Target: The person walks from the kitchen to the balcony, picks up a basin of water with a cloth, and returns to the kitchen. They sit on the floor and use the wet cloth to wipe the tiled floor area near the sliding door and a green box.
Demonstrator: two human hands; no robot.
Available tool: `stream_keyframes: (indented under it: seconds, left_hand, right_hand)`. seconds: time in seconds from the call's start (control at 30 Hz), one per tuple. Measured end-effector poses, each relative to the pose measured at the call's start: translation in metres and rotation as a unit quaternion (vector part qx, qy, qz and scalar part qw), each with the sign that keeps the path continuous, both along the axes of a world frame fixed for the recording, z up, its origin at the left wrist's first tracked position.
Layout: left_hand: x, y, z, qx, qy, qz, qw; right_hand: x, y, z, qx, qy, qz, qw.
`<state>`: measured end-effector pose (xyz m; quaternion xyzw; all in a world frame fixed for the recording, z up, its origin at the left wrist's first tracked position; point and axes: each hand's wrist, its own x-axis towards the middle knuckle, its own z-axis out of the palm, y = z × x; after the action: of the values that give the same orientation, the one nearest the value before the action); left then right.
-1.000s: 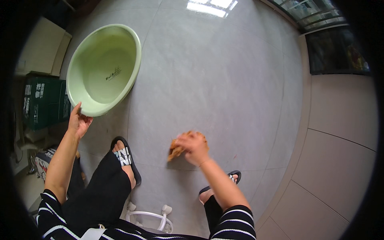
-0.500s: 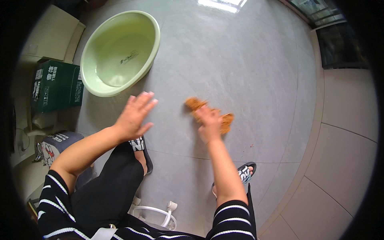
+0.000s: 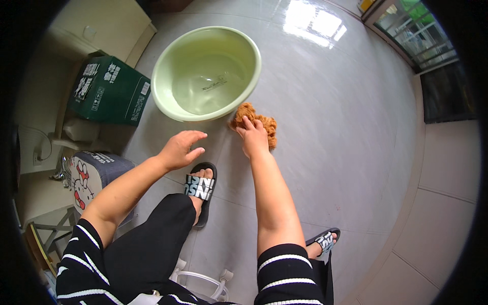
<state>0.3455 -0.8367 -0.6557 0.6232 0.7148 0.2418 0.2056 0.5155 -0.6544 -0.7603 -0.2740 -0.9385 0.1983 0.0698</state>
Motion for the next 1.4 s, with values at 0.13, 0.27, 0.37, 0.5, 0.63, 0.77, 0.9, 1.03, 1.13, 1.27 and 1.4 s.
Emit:
stream_keyframes:
  seconds: [0.13,0.27,0.37,0.5,0.63,0.77,0.9,1.03,1.13,1.27,1.4]
  left_hand:
    - [-0.007,-0.037,-0.033,-0.067,-0.174,0.16,0.969]
    - [-0.016,-0.005,-0.012,-0.181,-0.525,0.425,0.715]
    - [-0.057,0.009,-0.032,-0.099,-0.654,0.478,0.578]
    - [-0.084,0.02,-0.049,-0.039,-0.688,0.474,0.548]
    - [-0.086,0.022,-0.058,-0.044,-0.678,0.484,0.552]
    - [-0.09,0.027,-0.065,-0.043,-0.684,0.491,0.537]
    - [-0.082,0.029,-0.053,-0.021,-0.686,0.49,0.537]
    - [-0.074,0.03,-0.032,0.005,-0.67,0.503,0.546]
    - [-0.068,0.036,-0.025,-0.006,-0.646,0.476,0.597]
    - [-0.06,0.059,-0.018,-0.037,-0.615,0.441,0.653]
    - [-0.032,0.096,-0.009,-0.056,-0.638,0.426,0.639]
  right_hand:
    - [-0.001,-0.048,-0.007,0.03,-0.058,0.141,0.988]
    - [0.065,-0.114,-0.014,-0.114,-0.055,0.057,0.99]
    - [0.055,-0.123,0.018,-0.171,0.073,0.073,0.98]
    - [0.026,-0.094,0.046,-0.152,0.08,-0.007,0.985]
    - [-0.012,-0.062,0.066,-0.417,0.134,-0.201,0.876]
    - [-0.064,-0.036,0.089,-0.651,0.145,-0.343,0.661]
    - [-0.102,-0.015,0.098,-0.662,0.157,-0.383,0.625]
    - [-0.108,-0.004,0.065,-0.633,0.207,-0.435,0.605]
    - [-0.095,-0.01,0.056,-0.623,0.257,-0.454,0.583]
    - [-0.071,-0.006,0.079,-0.599,0.331,-0.463,0.563]
    - [-0.04,0.019,0.11,-0.553,0.351,-0.483,0.581]
